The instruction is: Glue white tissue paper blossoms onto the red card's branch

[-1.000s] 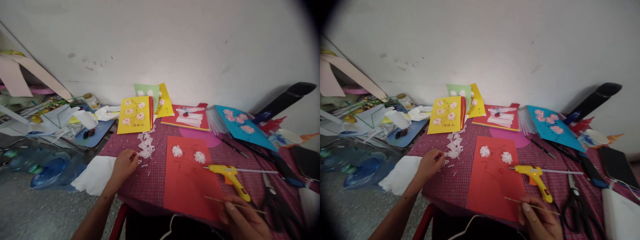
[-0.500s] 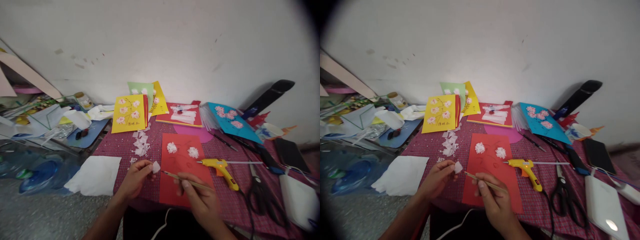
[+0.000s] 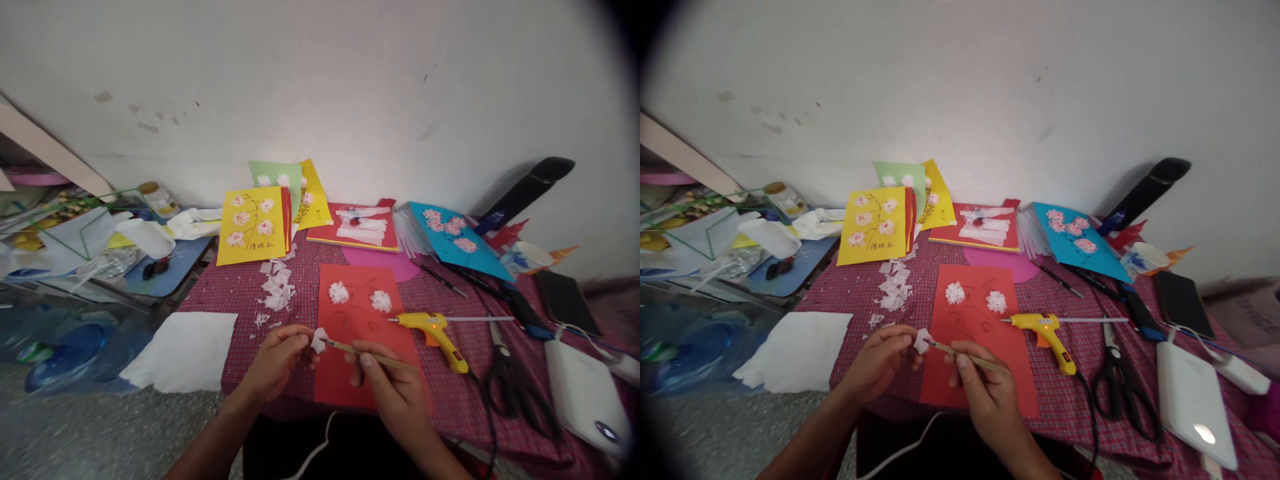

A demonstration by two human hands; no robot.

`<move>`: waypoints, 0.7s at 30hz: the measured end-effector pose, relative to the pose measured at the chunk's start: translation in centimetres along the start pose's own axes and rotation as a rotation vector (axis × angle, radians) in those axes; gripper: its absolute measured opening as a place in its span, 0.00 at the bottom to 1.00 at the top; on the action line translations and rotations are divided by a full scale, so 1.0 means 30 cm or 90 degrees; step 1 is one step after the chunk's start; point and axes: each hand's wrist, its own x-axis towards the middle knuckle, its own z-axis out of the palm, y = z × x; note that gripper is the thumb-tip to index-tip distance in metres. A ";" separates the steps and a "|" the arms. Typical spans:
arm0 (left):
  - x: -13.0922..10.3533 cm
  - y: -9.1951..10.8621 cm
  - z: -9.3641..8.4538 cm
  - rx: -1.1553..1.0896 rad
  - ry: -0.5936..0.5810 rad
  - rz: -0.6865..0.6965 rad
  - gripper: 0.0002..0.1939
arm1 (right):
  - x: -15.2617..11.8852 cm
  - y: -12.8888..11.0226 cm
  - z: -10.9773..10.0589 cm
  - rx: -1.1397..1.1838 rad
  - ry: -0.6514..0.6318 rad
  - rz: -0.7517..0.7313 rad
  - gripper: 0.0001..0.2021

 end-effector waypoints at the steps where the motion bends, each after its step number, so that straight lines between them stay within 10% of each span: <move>1: 0.001 -0.008 -0.001 0.011 -0.009 0.001 0.12 | 0.001 0.002 -0.001 0.005 0.013 0.011 0.14; 12: 0.004 -0.013 0.041 0.452 -0.039 0.136 0.06 | -0.046 0.093 -0.029 0.246 0.060 0.201 0.17; 21: -0.025 -0.006 0.081 0.708 -0.271 0.220 0.10 | -0.106 0.079 -0.115 0.148 0.035 0.143 0.13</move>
